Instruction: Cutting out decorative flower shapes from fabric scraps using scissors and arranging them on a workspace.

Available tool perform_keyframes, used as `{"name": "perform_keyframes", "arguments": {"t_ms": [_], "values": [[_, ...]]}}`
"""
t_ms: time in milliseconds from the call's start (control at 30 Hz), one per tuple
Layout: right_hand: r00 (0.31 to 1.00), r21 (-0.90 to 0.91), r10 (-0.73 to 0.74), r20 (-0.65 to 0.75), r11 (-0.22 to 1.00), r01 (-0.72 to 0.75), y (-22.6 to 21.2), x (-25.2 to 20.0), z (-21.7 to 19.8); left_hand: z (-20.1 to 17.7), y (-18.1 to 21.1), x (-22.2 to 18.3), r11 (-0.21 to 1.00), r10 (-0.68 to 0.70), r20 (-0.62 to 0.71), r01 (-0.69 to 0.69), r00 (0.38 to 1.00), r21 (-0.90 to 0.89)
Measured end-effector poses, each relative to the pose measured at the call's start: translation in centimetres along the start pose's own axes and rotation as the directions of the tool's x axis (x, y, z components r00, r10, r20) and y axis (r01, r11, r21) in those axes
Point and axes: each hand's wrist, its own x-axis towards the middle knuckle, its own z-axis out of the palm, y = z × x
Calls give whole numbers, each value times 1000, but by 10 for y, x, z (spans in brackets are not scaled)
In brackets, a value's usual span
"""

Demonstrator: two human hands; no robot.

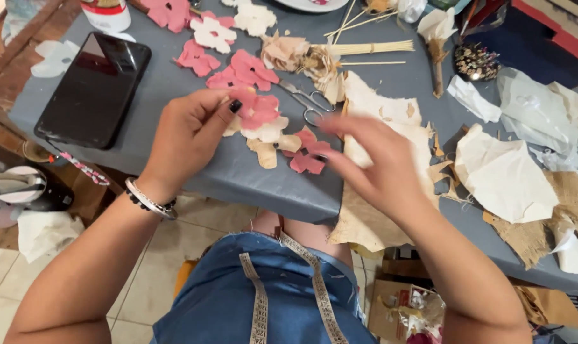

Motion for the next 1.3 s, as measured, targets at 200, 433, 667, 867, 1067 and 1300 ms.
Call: {"name": "perform_keyframes", "arguments": {"t_ms": [200, 433, 667, 867, 1067, 1300], "values": [[954, 476, 294, 61, 831, -287, 21, 55, 46, 4, 16, 7, 931, -66, 165, 120, 984, -345], [875, 442, 430, 223, 755, -484, 46, 46, 35, -9, -8, 3, 870, -184, 188, 249, 965, -425], [965, 179, 164, 206, 963, -202, 33, 45, 33, -4, -5, 0, 855, -183, 175, 245, 967, -458], [970, 555, 225, 94, 797, -238, 7, 52, 34, 7, 13, 7, 967, -115, 57, 125, 992, -222], [986, 495, 166, 0, 857, -144, -1, 49, 30, 20, 18, 8, 989, -80, -117, 63, 990, -137], [987, 474, 157, -24, 871, -127, 8, 45, 22, 19, 20, 11, 970, 7, -91, -29, 996, -241]]}}
